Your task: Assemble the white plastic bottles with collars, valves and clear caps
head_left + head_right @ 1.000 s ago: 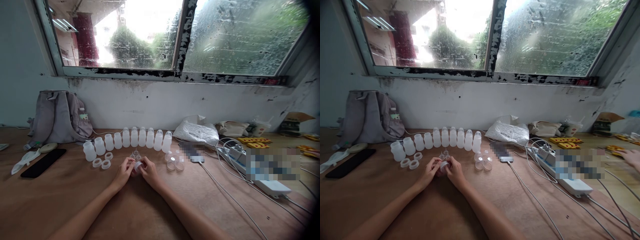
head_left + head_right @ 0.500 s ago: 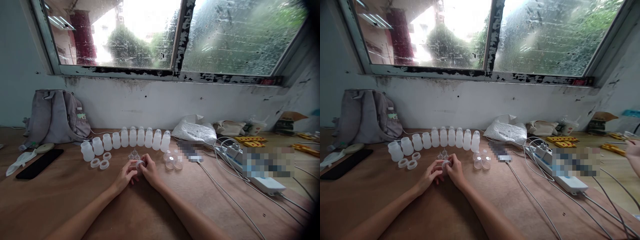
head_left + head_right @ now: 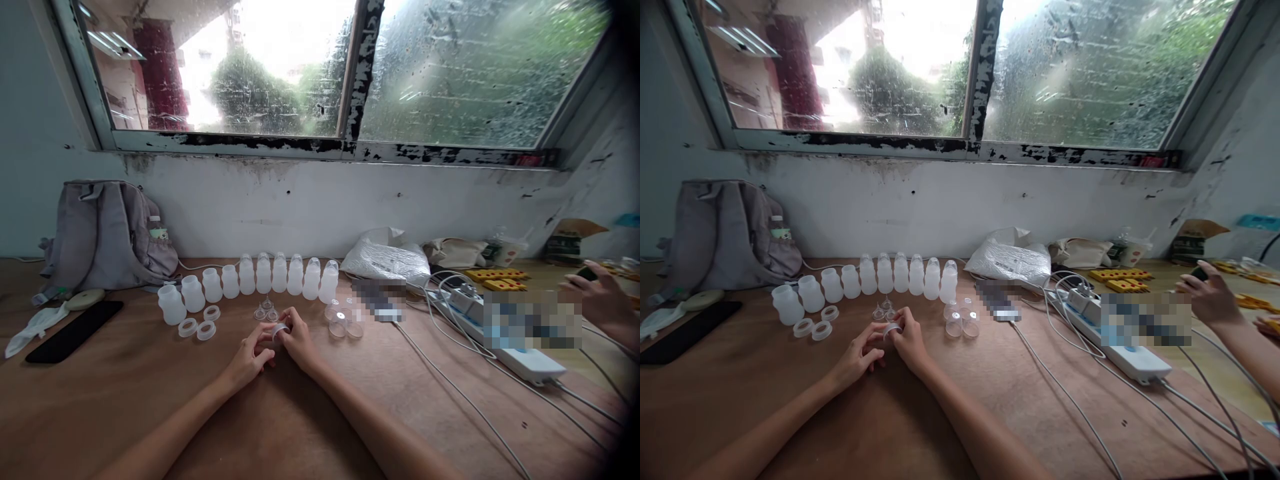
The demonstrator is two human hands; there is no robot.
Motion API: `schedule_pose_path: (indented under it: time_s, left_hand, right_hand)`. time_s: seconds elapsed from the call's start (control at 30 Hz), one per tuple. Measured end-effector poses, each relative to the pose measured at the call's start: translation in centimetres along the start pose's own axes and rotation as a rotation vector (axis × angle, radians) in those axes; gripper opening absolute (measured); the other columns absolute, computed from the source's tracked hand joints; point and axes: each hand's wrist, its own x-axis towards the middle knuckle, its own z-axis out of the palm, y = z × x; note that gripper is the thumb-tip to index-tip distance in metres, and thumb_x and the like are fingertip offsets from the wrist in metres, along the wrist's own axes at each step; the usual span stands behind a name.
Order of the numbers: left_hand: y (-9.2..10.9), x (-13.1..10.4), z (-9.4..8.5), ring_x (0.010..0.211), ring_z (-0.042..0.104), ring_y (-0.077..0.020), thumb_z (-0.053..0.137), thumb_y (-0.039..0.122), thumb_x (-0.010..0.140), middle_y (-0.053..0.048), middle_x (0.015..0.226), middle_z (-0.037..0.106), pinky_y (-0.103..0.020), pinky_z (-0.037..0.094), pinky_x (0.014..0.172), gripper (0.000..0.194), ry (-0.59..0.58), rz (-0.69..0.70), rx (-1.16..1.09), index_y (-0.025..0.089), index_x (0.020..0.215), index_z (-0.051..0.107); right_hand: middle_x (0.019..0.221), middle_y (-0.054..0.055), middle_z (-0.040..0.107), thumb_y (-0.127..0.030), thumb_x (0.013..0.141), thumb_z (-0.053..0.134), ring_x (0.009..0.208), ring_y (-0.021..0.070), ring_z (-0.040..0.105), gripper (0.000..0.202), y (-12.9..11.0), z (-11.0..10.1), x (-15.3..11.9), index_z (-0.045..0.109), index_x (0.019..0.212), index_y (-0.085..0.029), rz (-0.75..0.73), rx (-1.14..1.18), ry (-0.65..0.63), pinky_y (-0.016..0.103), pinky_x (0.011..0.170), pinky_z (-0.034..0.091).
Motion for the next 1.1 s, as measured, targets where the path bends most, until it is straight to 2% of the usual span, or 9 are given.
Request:
schedule_pose_path:
  time_s: [0.17, 0.27, 0.4, 0.5, 0.63, 0.77, 0.93, 1.03, 1.1]
  left_hand:
    - [0.3, 0.0, -0.1, 0.054, 0.057, -0.0096, 0.045, 0.021, 0.074, -0.005, 0.097, 0.061, -0.017, 0.039, 0.039, 0.035, -0.008, 0.017, 0.050, 0.022, 0.109, 0.044]
    - [0.9, 0.8, -1.0, 0.054, 0.057, -0.0103, 0.041, 0.030, 0.080, -0.004, 0.089, 0.063, -0.018, 0.041, 0.041, 0.032, 0.012, 0.014, 0.133, 0.022, 0.110, 0.046]
    - [1.8, 3.9, -4.5, 0.052, 0.059, -0.0119, 0.038, 0.037, 0.081, -0.006, 0.095, 0.061, -0.020, 0.041, 0.042, 0.045, 0.293, -0.047, 0.303, 0.023, 0.123, 0.031]
    - [1.8, 6.7, -7.9, 0.054, 0.060, -0.0135, 0.039, 0.031, 0.081, -0.006, 0.092, 0.062, -0.025, 0.045, 0.054, 0.050, 0.495, -0.111, 0.601, 0.021, 0.127, 0.025]
    - [1.1, 8.5, -10.4, 0.078, 0.060, -0.0234, 0.041, 0.026, 0.080, -0.010, 0.090, 0.062, -0.032, 0.043, 0.068, 0.045, 0.575, -0.067, 1.123, 0.017, 0.123, 0.035]
    - [0.3, 8.3, -10.2, 0.089, 0.054, -0.0262, 0.040, 0.025, 0.081, -0.012, 0.098, 0.054, -0.034, 0.042, 0.071, 0.031, 0.585, 0.036, 1.271, 0.016, 0.108, 0.049]
    - [1.0, 7.0, -8.6, 0.094, 0.047, -0.0236, 0.049, 0.031, 0.077, -0.008, 0.100, 0.045, -0.036, 0.040, 0.082, 0.016, 0.802, 0.336, 1.110, 0.018, 0.078, 0.058]
    - [2.0, 5.6, -6.5, 0.101, 0.045, -0.0216, 0.049, 0.031, 0.077, -0.007, 0.106, 0.042, -0.036, 0.038, 0.089, 0.013, 0.844, 0.471, 0.858, 0.019, 0.078, 0.055]
    - [2.5, 4.4, -4.6, 0.104, 0.045, -0.0207, 0.046, 0.030, 0.080, -0.007, 0.109, 0.042, -0.036, 0.038, 0.090, 0.013, 0.781, 0.474, 0.718, 0.020, 0.083, 0.052]
  right_hand:
    - [0.056, -0.007, 0.039, -0.011, 0.060, 0.043, 0.052, 0.0096, 0.037, 0.016, 0.1, -0.1, -0.1, 0.045, 0.074, -0.020, 0.001, -0.007, -0.016, 0.019, 0.048, 0.030]
    - [0.058, -0.006, 0.043, -0.014, 0.065, 0.043, 0.054, 0.0106, 0.040, 0.015, 0.1, -0.2, -0.1, 0.047, 0.079, -0.020, -0.008, 0.004, -0.006, 0.020, 0.052, 0.033]
    - [0.067, -0.003, 0.050, -0.014, 0.068, 0.038, 0.058, 0.0115, 0.044, 0.023, 0.4, -0.5, -0.1, 0.051, 0.086, -0.019, 0.003, 0.007, 0.083, 0.022, 0.056, 0.035]
    - [0.071, -0.002, 0.053, -0.010, 0.064, 0.034, 0.056, 0.0109, 0.044, 0.035, 0.6, -0.7, -0.1, 0.053, 0.092, -0.020, -0.002, 0.023, 0.082, 0.022, 0.055, 0.035]
    - [0.059, -0.003, 0.050, -0.009, 0.062, 0.032, 0.050, 0.0104, 0.043, 0.044, 0.7, -0.7, -0.3, 0.056, 0.097, -0.020, 0.026, 0.067, 0.017, 0.021, 0.051, 0.036]
    - [0.050, -0.006, 0.043, -0.009, 0.063, 0.031, 0.046, 0.0105, 0.043, 0.045, 0.9, -1.0, -0.2, 0.055, 0.099, -0.020, 0.064, 0.145, -0.024, 0.021, 0.047, 0.034]
    - [0.050, -0.006, 0.045, -0.016, 0.071, 0.037, 0.044, 0.0105, 0.044, 0.033, 0.9, -1.8, 0.3, 0.053, 0.100, -0.022, 0.128, 0.218, 0.049, 0.022, 0.046, 0.035]
    - [0.068, -0.001, 0.055, -0.027, 0.073, 0.047, 0.052, 0.0123, 0.052, 0.037, 0.5, -2.1, 0.8, 0.047, 0.109, -0.023, 0.269, 0.442, 0.014, 0.023, 0.046, 0.039]
    - [0.090, 0.003, 0.057, -0.032, 0.071, 0.052, 0.066, 0.0150, 0.057, 0.045, 0.2, -2.2, 1.0, 0.044, 0.115, -0.025, 0.331, 0.615, -0.022, 0.025, 0.052, 0.044]
